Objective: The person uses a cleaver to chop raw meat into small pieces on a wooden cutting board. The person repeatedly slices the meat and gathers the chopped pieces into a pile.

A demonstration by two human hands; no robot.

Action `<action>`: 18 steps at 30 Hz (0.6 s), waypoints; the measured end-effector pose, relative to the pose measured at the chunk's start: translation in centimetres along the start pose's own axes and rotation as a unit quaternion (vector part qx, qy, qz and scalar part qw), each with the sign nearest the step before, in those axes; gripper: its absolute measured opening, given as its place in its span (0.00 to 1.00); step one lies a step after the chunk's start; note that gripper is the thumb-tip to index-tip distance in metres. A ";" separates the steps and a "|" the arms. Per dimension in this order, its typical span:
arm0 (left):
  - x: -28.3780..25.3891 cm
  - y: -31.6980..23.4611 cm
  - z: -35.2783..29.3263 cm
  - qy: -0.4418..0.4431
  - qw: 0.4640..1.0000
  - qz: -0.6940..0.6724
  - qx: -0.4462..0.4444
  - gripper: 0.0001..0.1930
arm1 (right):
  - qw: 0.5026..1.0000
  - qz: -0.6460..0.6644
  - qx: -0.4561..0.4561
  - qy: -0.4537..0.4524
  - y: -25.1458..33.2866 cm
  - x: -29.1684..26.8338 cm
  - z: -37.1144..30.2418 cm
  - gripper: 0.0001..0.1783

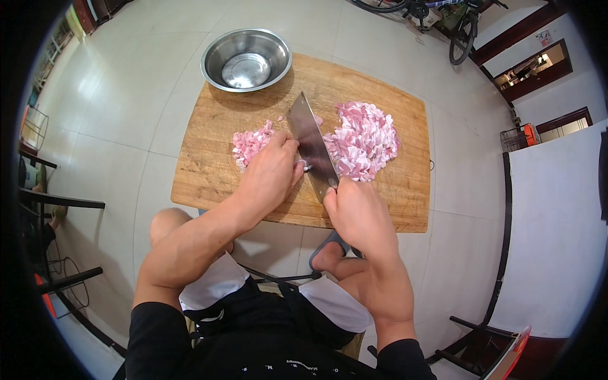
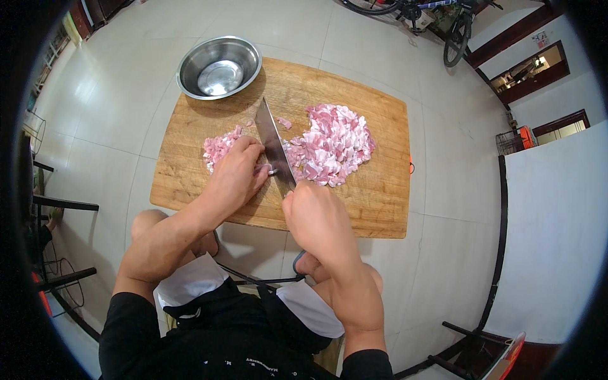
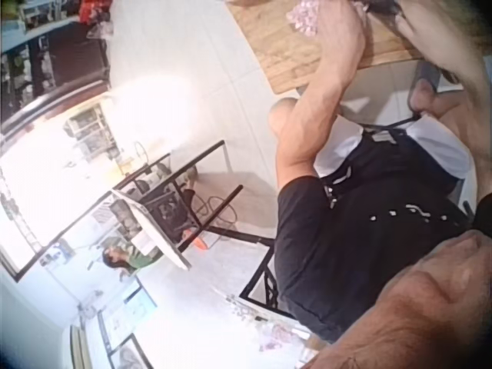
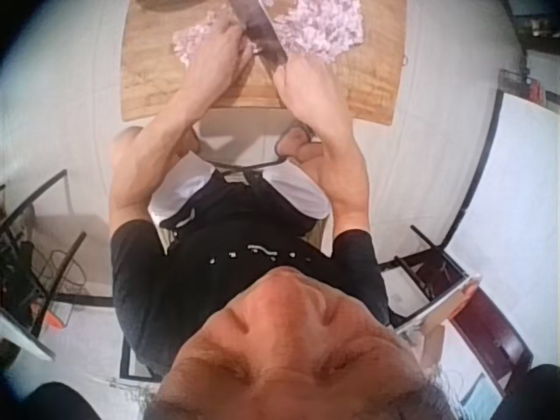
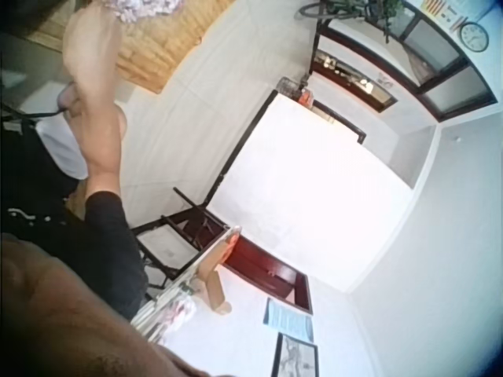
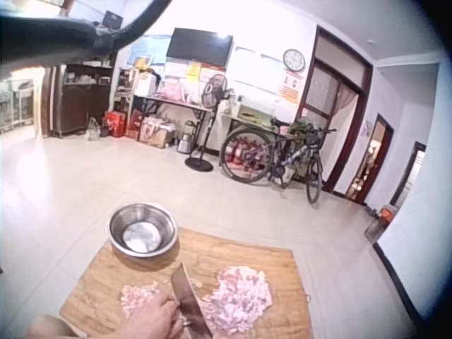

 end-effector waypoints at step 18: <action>0.5 -0.5 -0.2 -0.007 0.999 0.007 0.053 0.06 | 1.000 -0.008 0.014 0.008 0.6 -0.1 0.6 0.21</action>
Point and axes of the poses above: each hand's wrist, its own z-axis towards the middle knuckle, its own x-axis out of the palm, y = z × x, the point moved 5 cm from there along z, towards the middle knuckle, and after that the axes turned 4 degrees about -y, right-handed, at the moved point
